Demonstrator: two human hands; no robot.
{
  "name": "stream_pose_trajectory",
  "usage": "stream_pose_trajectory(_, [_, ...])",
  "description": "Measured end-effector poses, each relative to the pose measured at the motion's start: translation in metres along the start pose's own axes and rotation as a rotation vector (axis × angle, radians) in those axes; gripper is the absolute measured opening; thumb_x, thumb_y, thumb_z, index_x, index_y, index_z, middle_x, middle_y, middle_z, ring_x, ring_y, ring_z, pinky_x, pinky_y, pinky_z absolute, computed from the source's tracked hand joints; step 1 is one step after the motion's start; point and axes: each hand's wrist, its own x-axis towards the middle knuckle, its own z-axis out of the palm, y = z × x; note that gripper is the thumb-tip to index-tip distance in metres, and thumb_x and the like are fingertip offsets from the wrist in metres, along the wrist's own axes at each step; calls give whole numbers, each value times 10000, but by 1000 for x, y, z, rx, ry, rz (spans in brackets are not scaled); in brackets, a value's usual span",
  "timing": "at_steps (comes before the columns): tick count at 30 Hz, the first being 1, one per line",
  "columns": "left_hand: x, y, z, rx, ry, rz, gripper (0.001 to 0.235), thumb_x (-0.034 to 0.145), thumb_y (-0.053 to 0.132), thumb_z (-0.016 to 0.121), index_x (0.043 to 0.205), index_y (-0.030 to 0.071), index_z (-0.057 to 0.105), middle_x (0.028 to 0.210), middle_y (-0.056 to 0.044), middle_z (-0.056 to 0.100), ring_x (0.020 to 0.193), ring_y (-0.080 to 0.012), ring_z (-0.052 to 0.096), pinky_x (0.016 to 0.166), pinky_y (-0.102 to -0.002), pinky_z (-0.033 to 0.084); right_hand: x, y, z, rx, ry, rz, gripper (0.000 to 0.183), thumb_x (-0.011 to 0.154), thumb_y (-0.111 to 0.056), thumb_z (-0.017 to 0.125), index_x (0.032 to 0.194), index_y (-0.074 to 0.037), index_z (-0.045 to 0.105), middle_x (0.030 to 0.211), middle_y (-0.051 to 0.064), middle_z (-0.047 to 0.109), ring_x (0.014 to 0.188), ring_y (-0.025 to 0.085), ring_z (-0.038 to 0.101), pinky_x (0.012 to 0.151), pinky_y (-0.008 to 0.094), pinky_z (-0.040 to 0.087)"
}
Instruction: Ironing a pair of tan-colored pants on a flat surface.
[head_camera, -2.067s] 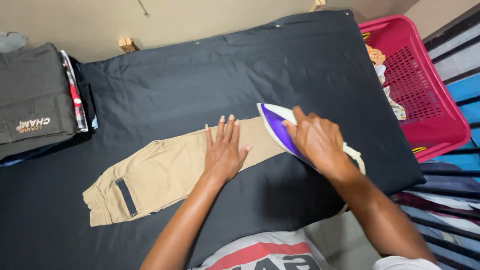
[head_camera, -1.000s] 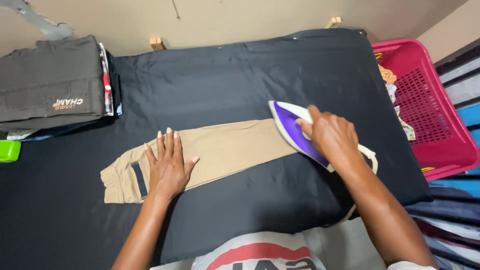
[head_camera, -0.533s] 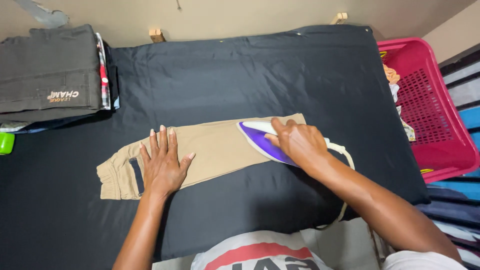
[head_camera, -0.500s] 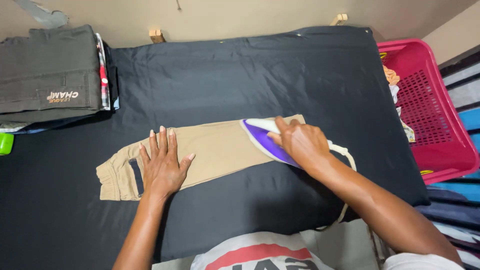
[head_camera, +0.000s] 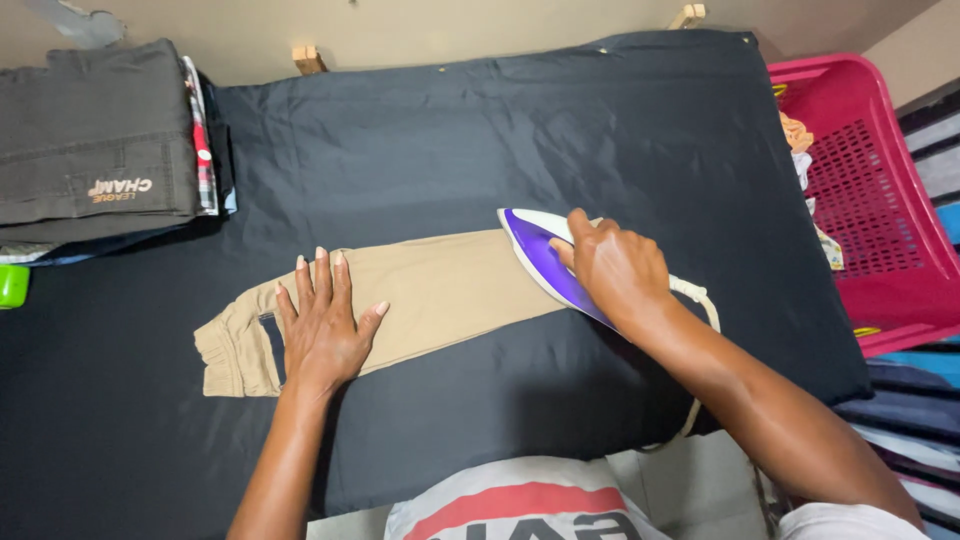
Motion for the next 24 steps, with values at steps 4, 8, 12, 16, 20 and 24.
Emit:
stream_pose_trajectory(4, [-1, -4, 3, 39, -3, 7, 886, 959, 651, 438, 1586, 45, 279, 1674, -190, 186, 1555, -380, 74, 1204, -602, 18, 7, -4, -1, -32, -28, 26, 469, 961, -501, 635, 945, -33, 594, 710, 191, 681, 597, 369, 715, 468, 473, 557])
stream_pose_trajectory(8, [0, -1, 0, 16, -1, -2, 891, 956, 641, 438, 1598, 45, 271, 1680, -186, 180, 1560, -380, 74, 1206, -604, 29, 5, -4, -1, -32, -19, 55, 464, 970, -494, 633, 957, -31, 600, 697, 191, 678, 602, 368, 717, 478, 474, 558])
stream_pose_trajectory(12, [0, -3, 2, 28, 10, 3, 891, 947, 641, 434, 1597, 56, 265, 1684, -181, 176, 1561, -378, 72, 1204, -604, 29, 12, -6, 0, -14, -22, 64, 457, 970, -481, 637, 958, -25, 604, 701, 202, 681, 612, 380, 717, 490, 488, 560])
stream_pose_trajectory(16, [0, -2, 1, 11, -5, -4, 893, 955, 644, 435, 1599, 54, 252, 1680, -180, 171, 1559, -375, 61, 1202, -601, 20, 20, -5, -5, 13, 12, 69, 441, 976, -467, 639, 961, -27, 612, 702, 205, 690, 636, 397, 715, 540, 505, 559])
stream_pose_trajectory(20, [-1, -3, 1, 31, 0, -7, 888, 950, 644, 438, 1598, 64, 254, 1685, -174, 166, 1558, -364, 54, 1204, -594, 18, 19, -12, -17, 86, -12, 60, 449, 982, -468, 635, 984, -20, 630, 704, 222, 696, 668, 410, 722, 584, 522, 559])
stream_pose_trajectory(24, [-2, -1, -1, 9, -9, -18, 889, 944, 644, 440, 1598, 72, 253, 1688, -163, 155, 1566, -352, 44, 1208, -585, 15, 8, -33, -33, 85, -29, 12, 456, 970, -484, 636, 1014, -30, 646, 740, 231, 702, 678, 419, 718, 574, 528, 559])
